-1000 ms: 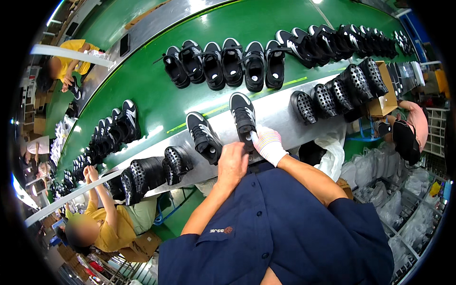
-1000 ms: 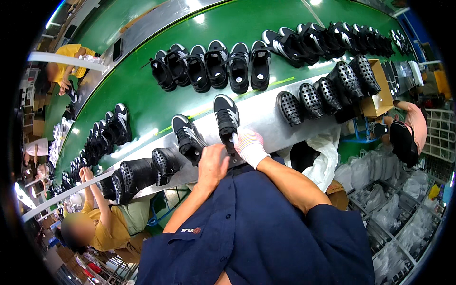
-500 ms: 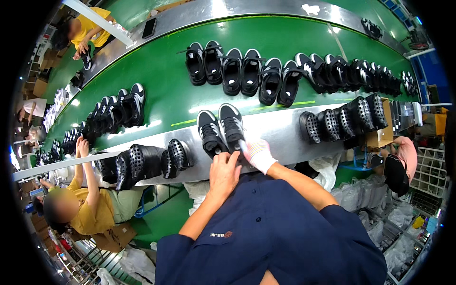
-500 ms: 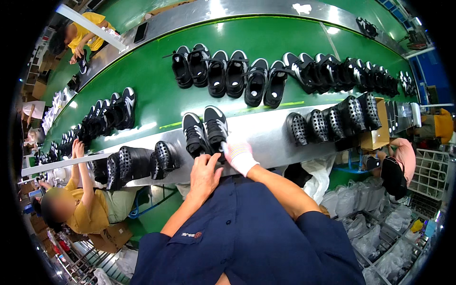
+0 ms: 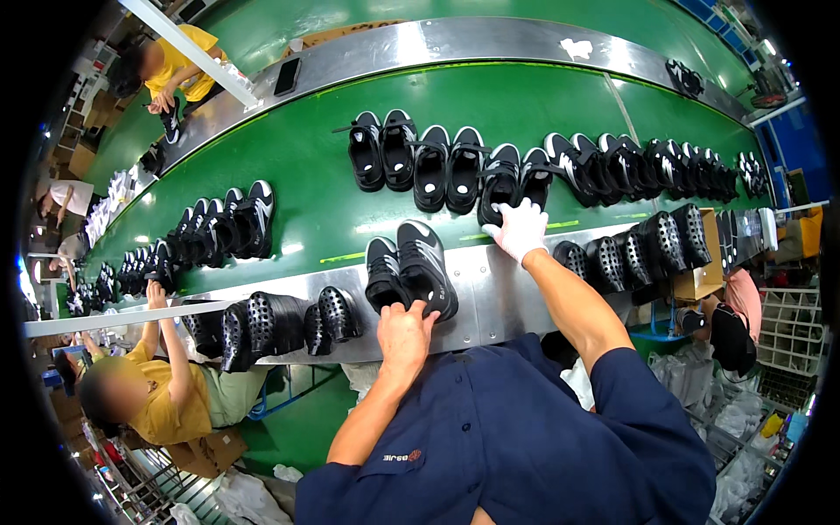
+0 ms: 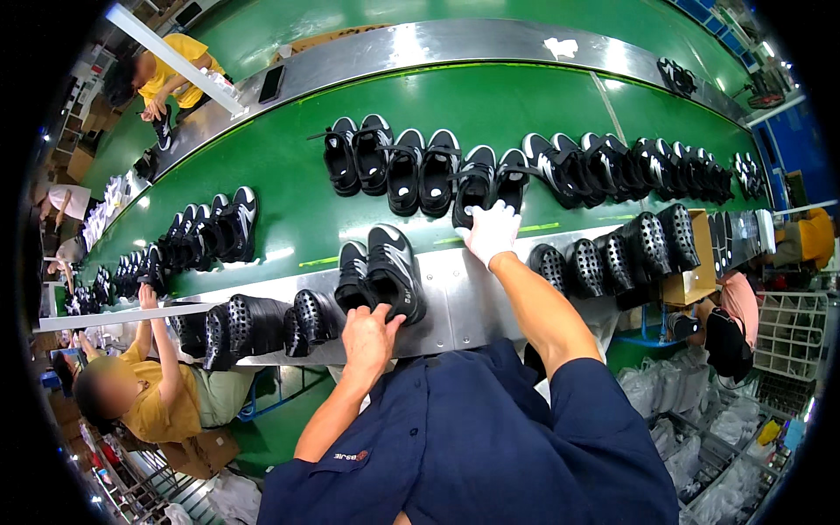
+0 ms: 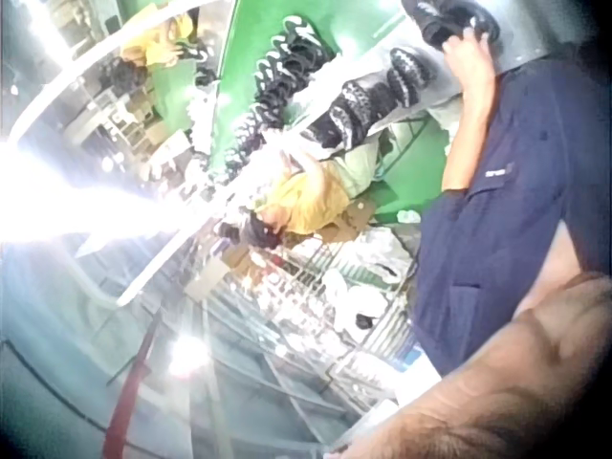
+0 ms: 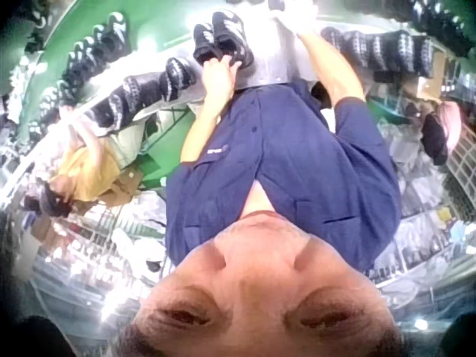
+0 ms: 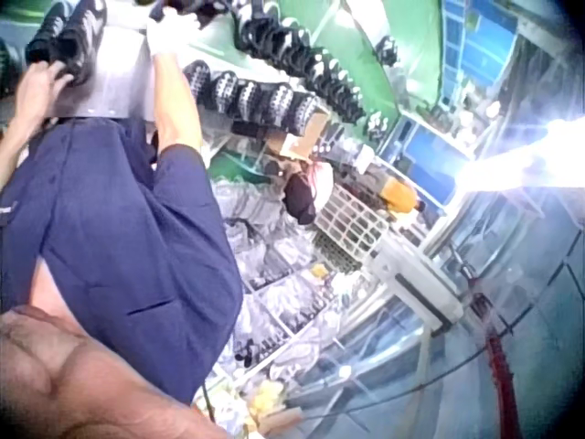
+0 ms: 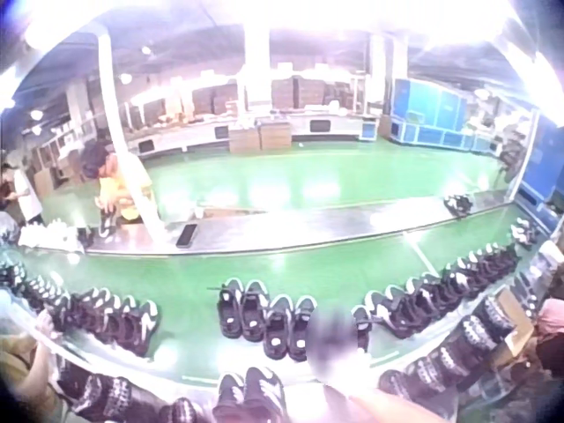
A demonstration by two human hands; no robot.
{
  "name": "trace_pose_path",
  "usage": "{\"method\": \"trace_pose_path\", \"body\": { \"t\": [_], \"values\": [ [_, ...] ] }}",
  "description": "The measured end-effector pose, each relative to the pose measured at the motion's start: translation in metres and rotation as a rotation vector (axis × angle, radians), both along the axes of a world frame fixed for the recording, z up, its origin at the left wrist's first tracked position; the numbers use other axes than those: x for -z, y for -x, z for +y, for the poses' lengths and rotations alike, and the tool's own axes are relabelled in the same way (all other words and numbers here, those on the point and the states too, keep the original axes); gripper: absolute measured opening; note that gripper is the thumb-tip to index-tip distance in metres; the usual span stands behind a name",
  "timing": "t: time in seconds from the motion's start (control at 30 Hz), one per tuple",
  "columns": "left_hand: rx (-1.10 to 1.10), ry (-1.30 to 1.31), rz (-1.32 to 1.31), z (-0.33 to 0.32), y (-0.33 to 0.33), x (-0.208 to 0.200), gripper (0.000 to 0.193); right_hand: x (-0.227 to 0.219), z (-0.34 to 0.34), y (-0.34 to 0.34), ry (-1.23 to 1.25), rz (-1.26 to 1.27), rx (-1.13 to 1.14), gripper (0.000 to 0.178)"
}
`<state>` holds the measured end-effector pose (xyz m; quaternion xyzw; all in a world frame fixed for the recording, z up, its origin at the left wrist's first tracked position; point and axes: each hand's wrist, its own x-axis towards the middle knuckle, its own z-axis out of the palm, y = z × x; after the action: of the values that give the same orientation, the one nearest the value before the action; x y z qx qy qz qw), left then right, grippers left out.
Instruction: The person assembles shoes on a factory line by hand. They pick up black shoe uppers and soles, attach them, and check the alignment before placing the assembled items into a large white bag.
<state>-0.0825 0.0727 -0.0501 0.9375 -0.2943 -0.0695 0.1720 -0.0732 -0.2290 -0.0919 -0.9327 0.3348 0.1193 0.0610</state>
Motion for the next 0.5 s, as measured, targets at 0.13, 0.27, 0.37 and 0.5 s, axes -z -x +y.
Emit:
{"method": "trace_pose_path", "body": {
  "t": [0.13,0.27,0.37,0.5],
  "values": [
    [-0.062,-0.055,-0.101,0.002,-0.064,-0.023,0.032,0.026,-0.031,-0.002,0.09,-0.005,0.048,0.035],
    [-0.11,-0.185,-0.193,0.027,-0.158,0.002,0.036,0.024,-0.11,0.013,0.176,0.015,0.102,0.031],
    [-0.126,-0.228,-0.221,0.054,-0.226,0.034,0.036,0.018,-0.151,0.009,0.222,0.05,0.095,0.031],
    [-0.208,-0.468,-0.201,0.048,-0.272,0.038,0.048,-0.017,-0.131,-0.018,0.432,-0.019,0.061,0.048]
  ]
}}
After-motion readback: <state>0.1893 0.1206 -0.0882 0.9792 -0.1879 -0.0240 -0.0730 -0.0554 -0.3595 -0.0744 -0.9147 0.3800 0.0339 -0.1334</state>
